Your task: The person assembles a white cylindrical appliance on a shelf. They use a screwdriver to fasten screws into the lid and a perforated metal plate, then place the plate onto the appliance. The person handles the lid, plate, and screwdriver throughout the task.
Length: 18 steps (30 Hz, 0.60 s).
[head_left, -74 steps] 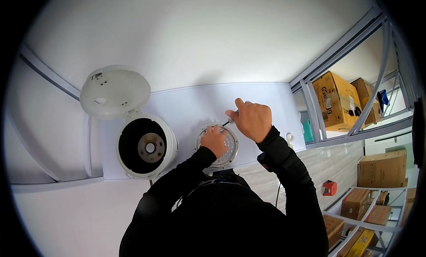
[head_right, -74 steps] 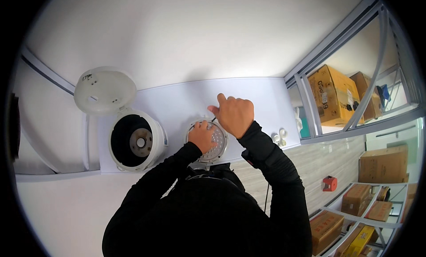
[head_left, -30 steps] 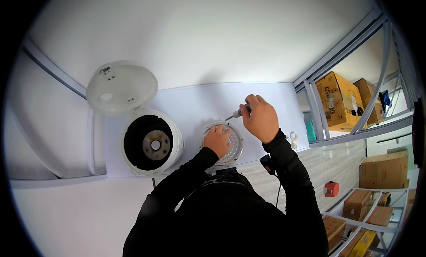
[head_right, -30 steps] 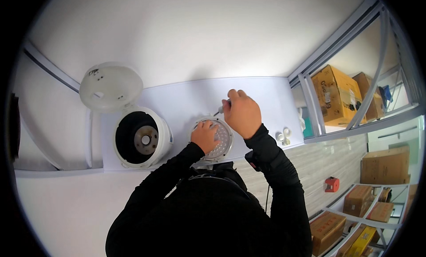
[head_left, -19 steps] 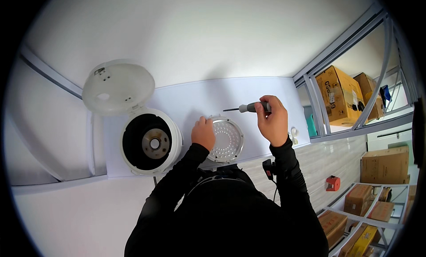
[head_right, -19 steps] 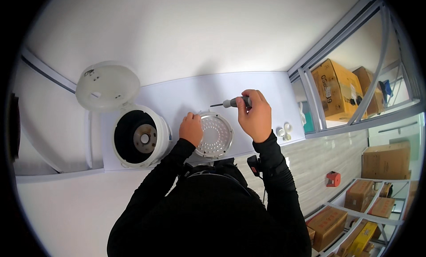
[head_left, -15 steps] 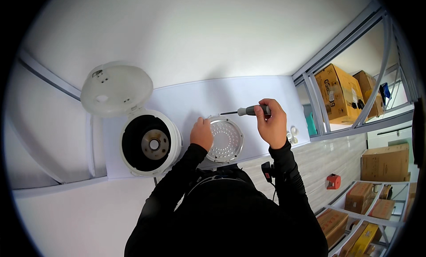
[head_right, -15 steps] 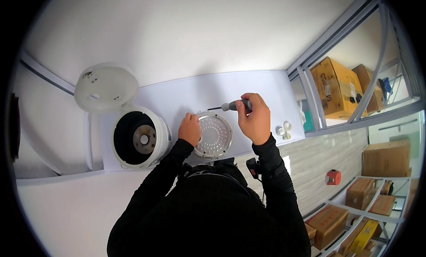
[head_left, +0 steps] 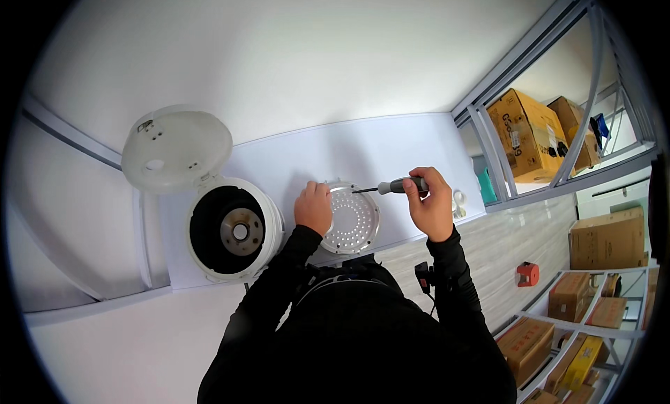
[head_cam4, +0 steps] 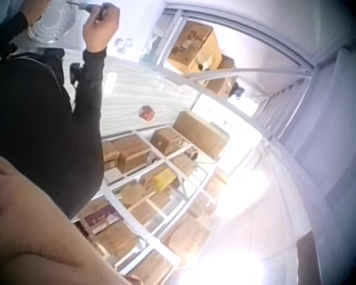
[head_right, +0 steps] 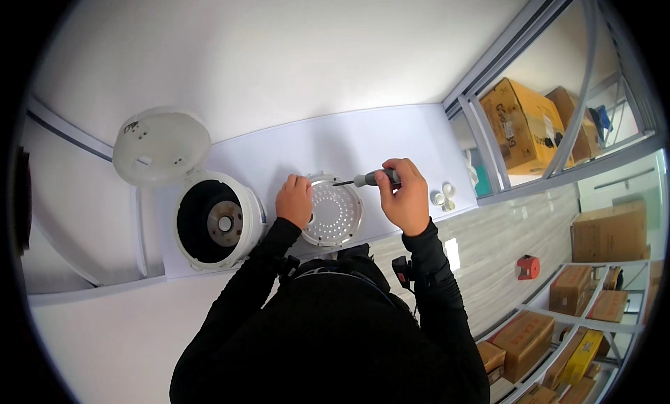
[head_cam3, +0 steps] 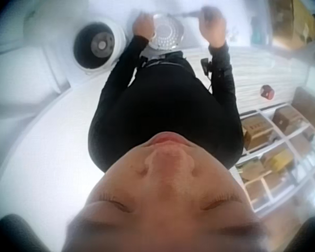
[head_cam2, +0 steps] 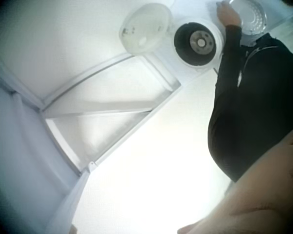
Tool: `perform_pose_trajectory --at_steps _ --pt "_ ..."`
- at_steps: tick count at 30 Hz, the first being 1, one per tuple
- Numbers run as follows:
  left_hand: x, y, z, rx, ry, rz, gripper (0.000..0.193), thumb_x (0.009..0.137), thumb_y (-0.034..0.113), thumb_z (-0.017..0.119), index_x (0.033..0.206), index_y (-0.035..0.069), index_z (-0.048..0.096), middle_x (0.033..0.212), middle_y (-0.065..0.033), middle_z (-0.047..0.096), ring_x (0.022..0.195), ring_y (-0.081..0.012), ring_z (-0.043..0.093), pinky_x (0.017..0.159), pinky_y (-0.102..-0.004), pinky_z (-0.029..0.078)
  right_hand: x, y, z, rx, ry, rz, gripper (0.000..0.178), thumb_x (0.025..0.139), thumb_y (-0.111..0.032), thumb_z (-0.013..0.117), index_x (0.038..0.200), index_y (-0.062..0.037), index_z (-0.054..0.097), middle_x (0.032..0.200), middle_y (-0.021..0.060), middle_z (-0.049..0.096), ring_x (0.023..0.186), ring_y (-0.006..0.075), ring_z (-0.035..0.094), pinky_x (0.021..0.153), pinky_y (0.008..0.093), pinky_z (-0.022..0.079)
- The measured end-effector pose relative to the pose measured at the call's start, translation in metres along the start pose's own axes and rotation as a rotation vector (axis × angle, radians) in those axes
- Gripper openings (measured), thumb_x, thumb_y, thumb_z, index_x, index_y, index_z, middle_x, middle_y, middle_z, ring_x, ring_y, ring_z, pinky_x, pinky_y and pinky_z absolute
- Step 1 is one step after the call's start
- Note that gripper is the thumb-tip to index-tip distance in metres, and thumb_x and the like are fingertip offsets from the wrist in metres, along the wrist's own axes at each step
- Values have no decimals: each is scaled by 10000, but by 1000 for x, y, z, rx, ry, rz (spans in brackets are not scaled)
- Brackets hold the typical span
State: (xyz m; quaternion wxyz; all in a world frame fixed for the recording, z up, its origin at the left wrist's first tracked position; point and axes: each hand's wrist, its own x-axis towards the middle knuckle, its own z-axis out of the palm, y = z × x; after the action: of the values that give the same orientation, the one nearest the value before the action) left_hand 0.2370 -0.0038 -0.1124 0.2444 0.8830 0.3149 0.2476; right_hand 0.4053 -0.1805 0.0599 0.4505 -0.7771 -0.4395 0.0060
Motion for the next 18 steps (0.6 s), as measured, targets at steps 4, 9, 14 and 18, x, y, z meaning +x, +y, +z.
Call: perform_pose_trajectory --at_steps 4,9,14,18 --pt "8 16 -7 -446 -44 -159 90 947 75 674 1012 31 628 936 -103 675 825 -232 667 746 -363 533 -9 8 -7 47 56 31 176 963 -136 716 1040 9 652 862 111 668 686 182 622 597 298 508" --pt "7 38 -11 -720 -21 -223 158 996 138 653 1078 3 647 920 -90 734 775 -170 683 736 -311 547 -21 11 -18 165 110 71 192 979 -164 717 1039 5 647 807 47 645 702 104 549 646 257 467" --pt "3 50 -5 -804 -78 -222 182 1016 147 636 1112 -6 655 935 -75 737 789 -141 679 747 -304 550 -33 33 -30 269 166 80 200 996 -183 702 1063 -3 646 819 21 642 728 81 540 654 240 448" --pt "-5 69 4 -916 -90 -309 169 1050 158 602 1071 -4 646 917 -53 715 799 -107 650 760 -272 548 -49 42 -49 354 200 150 203 1007 -192 692 1077 -8 641 848 12 639 758 68 534 667 228 431"
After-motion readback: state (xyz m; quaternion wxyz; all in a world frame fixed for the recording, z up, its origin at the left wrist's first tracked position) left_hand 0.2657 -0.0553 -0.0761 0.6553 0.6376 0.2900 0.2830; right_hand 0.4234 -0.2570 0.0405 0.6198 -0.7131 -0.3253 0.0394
